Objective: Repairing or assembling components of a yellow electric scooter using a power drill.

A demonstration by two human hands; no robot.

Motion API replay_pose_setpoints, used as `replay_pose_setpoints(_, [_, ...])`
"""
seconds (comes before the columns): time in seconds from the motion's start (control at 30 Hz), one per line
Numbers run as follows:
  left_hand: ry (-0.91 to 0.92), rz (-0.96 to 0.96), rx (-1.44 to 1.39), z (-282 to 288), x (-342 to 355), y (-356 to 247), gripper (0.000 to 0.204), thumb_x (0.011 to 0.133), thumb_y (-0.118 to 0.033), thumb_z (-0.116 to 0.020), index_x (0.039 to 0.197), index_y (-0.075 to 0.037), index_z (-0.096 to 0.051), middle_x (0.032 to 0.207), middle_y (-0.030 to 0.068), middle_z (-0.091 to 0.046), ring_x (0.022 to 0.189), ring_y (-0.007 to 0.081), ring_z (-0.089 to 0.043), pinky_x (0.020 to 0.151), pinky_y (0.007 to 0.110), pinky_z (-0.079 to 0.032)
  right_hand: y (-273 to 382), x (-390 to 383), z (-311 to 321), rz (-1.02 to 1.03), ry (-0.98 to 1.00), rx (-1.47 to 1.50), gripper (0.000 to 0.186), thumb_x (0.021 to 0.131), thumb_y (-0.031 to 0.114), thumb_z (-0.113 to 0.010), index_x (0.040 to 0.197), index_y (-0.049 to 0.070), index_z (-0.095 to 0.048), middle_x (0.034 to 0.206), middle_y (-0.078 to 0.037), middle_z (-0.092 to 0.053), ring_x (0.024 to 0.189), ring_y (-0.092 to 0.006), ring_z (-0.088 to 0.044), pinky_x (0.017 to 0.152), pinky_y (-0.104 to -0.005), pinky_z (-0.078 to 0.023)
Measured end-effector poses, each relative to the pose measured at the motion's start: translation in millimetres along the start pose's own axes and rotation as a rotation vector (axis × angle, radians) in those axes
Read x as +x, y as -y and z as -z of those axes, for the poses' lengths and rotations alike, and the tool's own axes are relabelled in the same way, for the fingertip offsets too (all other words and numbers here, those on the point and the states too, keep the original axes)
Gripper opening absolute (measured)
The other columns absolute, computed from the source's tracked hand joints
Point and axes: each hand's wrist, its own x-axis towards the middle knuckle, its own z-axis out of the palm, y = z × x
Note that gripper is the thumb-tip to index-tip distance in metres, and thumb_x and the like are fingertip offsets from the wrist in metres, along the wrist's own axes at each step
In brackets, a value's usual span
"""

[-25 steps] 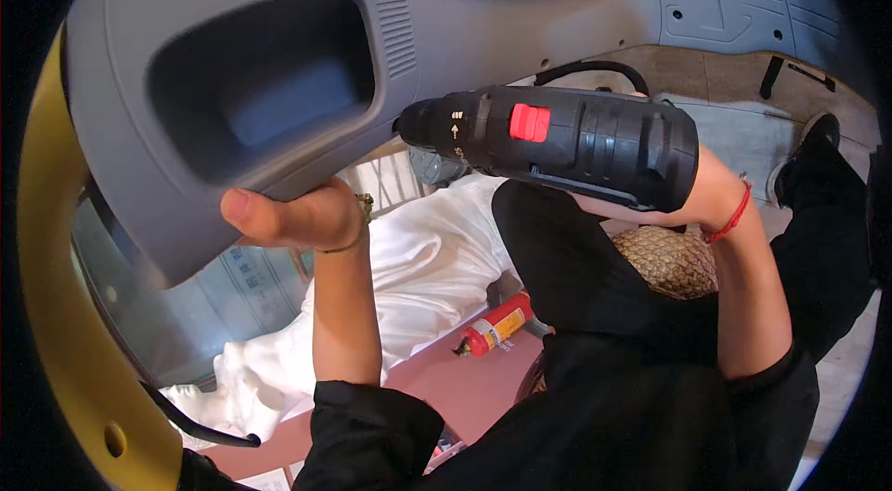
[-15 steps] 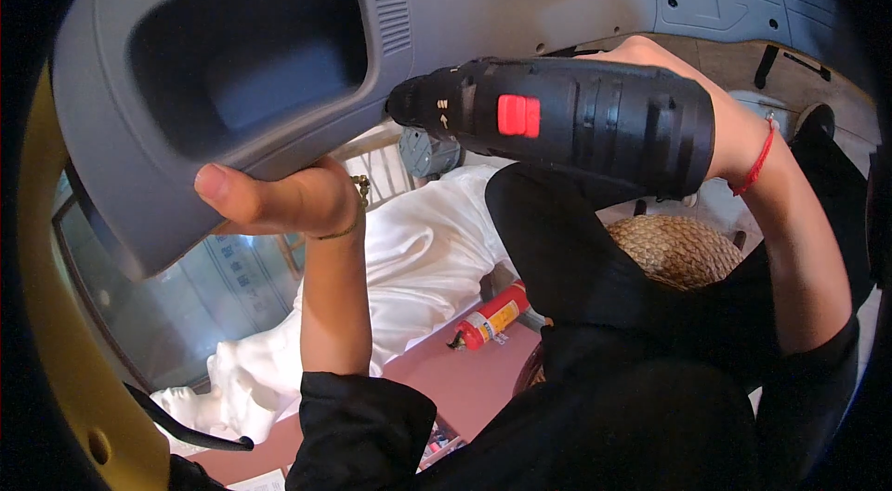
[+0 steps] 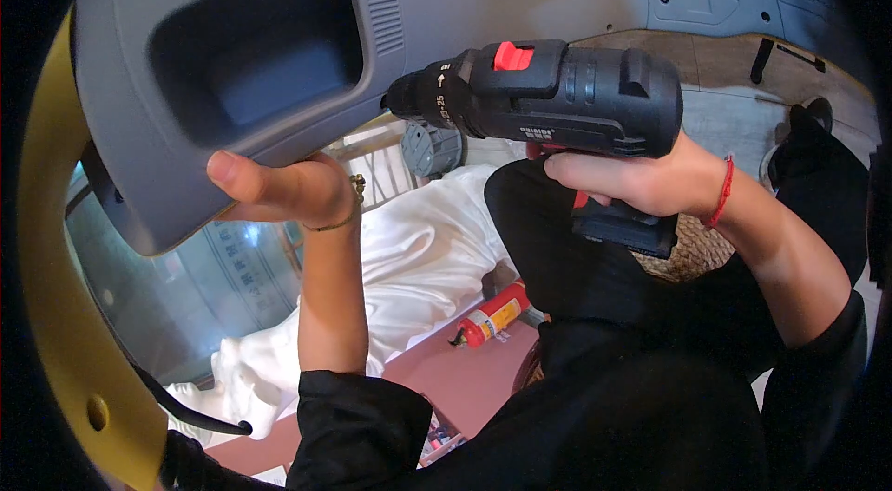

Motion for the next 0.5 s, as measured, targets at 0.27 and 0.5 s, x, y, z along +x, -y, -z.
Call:
replay_pose_setpoints(0.27, [0.057,-0.041,0.032,6,-2,4,0.07,0.085,-0.051,-0.045,0.128,-0.001,-0.023,0.119,0.0154,-0.04,0.106,0.0214,-0.048,0.09,0.032,-0.043,-10,2,-1,-0.126,0.032,0.176,0.01,0.075,0.013,-0.057,0.069,0.004,-0.055,0.053,0.0,-0.049,0.044,-0.0084,-0.045,0.044,-0.0258,-0.037])
replay_pose_setpoints(0.5, [0.058,-0.024,0.069,23,4,-3,0.079,0.084,-0.053,-0.047,0.134,-0.002,-0.013,0.123,0.0164,-0.034,0.111,0.0213,-0.044,0.092,0.031,-0.043,-5,1,-12,-0.125,0.067,0.222,0.016,0.073,0.012,-0.054,0.06,0.005,-0.051,0.051,0.0,-0.048,0.044,-0.0088,-0.045,0.044,-0.0249,-0.036])
